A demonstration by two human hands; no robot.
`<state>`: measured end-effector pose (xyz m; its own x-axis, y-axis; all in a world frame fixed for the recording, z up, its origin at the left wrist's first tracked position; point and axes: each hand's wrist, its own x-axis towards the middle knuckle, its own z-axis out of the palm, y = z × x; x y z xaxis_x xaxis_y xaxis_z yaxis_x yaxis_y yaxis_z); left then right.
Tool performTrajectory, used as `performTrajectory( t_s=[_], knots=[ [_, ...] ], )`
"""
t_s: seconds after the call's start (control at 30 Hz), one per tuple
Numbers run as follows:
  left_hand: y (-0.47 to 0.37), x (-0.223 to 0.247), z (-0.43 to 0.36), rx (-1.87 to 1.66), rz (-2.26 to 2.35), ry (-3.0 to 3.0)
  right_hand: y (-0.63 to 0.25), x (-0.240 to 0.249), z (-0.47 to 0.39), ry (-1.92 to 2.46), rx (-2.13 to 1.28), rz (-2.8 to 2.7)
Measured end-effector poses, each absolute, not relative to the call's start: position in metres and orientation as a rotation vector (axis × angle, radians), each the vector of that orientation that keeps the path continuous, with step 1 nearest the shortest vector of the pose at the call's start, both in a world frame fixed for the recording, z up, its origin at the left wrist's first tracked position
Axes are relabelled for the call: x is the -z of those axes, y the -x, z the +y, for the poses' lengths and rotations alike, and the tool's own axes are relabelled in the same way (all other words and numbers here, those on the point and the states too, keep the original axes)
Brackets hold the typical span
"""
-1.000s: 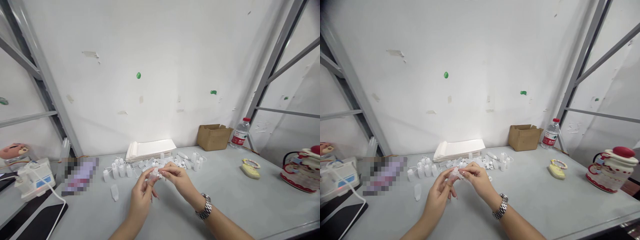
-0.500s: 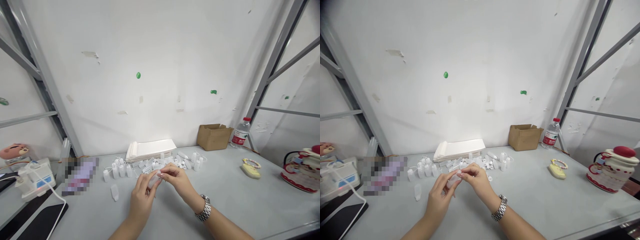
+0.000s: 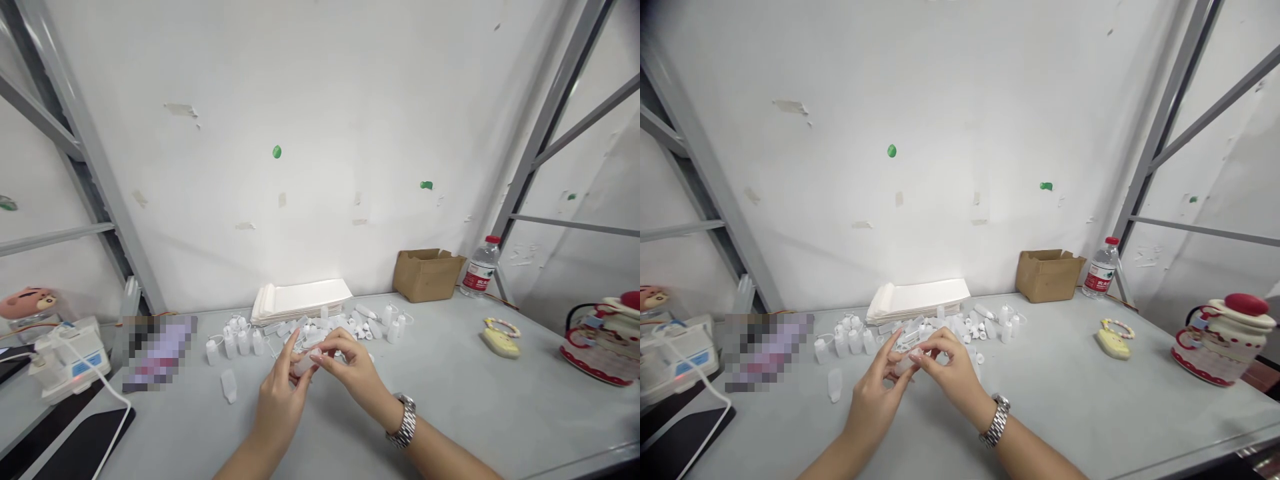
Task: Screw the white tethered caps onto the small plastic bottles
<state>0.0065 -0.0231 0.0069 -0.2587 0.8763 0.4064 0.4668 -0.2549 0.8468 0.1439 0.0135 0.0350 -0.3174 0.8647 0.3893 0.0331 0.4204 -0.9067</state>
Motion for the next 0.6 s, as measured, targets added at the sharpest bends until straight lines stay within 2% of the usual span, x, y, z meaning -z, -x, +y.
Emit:
performTrajectory(
  t_s=[0.3,0.6],
  knots=[
    [-0.006,-0.001,-0.023,-1.489,1.563,-1.738,-0.140,-0.024,0.018,0.732,-1.151,-1.633],
    [-0.008,-0.009,-0.024,-1.473,1.434,-1.441,-0.147,-0.039,0.022,0.723,-1.305,-1.560]
  ],
)
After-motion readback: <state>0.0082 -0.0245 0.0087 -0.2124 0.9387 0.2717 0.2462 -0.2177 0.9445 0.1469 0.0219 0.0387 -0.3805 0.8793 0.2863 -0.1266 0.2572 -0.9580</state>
